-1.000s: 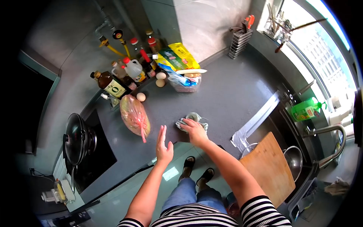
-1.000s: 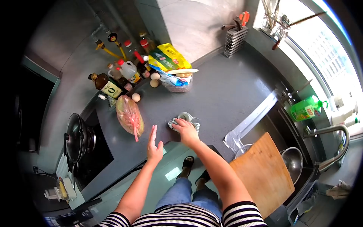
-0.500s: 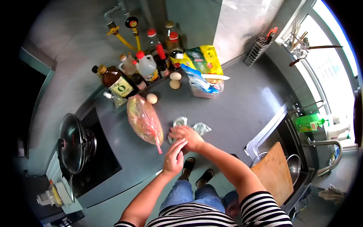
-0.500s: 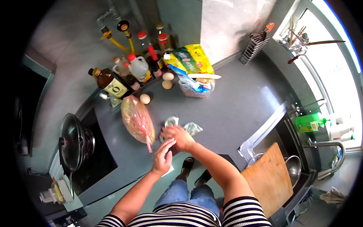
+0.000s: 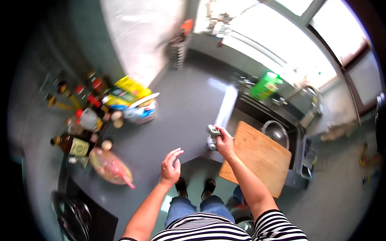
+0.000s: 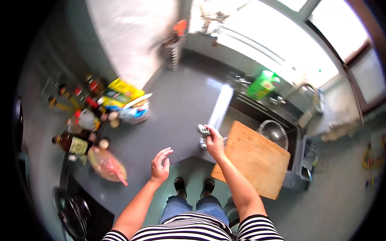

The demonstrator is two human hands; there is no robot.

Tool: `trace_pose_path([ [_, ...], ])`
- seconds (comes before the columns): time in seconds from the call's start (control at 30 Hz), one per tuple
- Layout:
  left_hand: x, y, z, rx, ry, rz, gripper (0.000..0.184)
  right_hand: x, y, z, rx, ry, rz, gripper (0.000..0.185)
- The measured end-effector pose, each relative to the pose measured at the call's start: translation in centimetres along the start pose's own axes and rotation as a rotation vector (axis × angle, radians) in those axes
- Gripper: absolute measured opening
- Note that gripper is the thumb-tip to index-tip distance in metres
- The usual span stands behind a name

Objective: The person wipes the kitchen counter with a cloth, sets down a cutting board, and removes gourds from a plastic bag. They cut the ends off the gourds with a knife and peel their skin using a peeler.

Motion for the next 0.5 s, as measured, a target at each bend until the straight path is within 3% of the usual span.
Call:
trace_pose_path([
  [0.13, 7.5, -3.1, 8.0, -0.211, 0.043, 0.202, 0.035, -0.3, 2.8, -9.5, 0.316, -0.595, 0.215, 0.035],
  [0.17, 9.6, -3.5, 10.5, -0.272, 0.063, 0.276, 0.035, -0.6, 4.4, -11.9, 0.377, -0.771, 0.356, 0.026],
  [0.27, 16.5, -3.3, 17.4, -0.438, 0.136, 0.481, 0.034, -2.8, 8.9, -19.0, 0.401, -1.044, 0.321, 0.028],
  [0.37, 22.4, -1.3, 23.1, -0.563, 0.184, 0.621, 0.035, -1.5, 14.3, -29.0, 0.671, -0.768, 0.111, 0.026],
  [0.47, 26.5, 1.1, 28.8, -0.669, 0.202, 0.685, 0.035, -4.6, 19.7, -39.0, 0.841, 0.008, 0.044, 0.023],
  [0.5, 27.8, 1.8, 30.6, -0.7, 0.194, 0.69, 0.035, -5.0, 21.2, -42.2, 0.91, 0.062, 0.026, 0.022],
])
Point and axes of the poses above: each hand's wrist, its own y-axis away from the middle knuckle, its own z-axis out of the palm, x = y × z, the point moved 5 cm from there along -y, towards the middle knuckle, and after that the axes turned 12 degrees about -y, right-handed, at the moved point
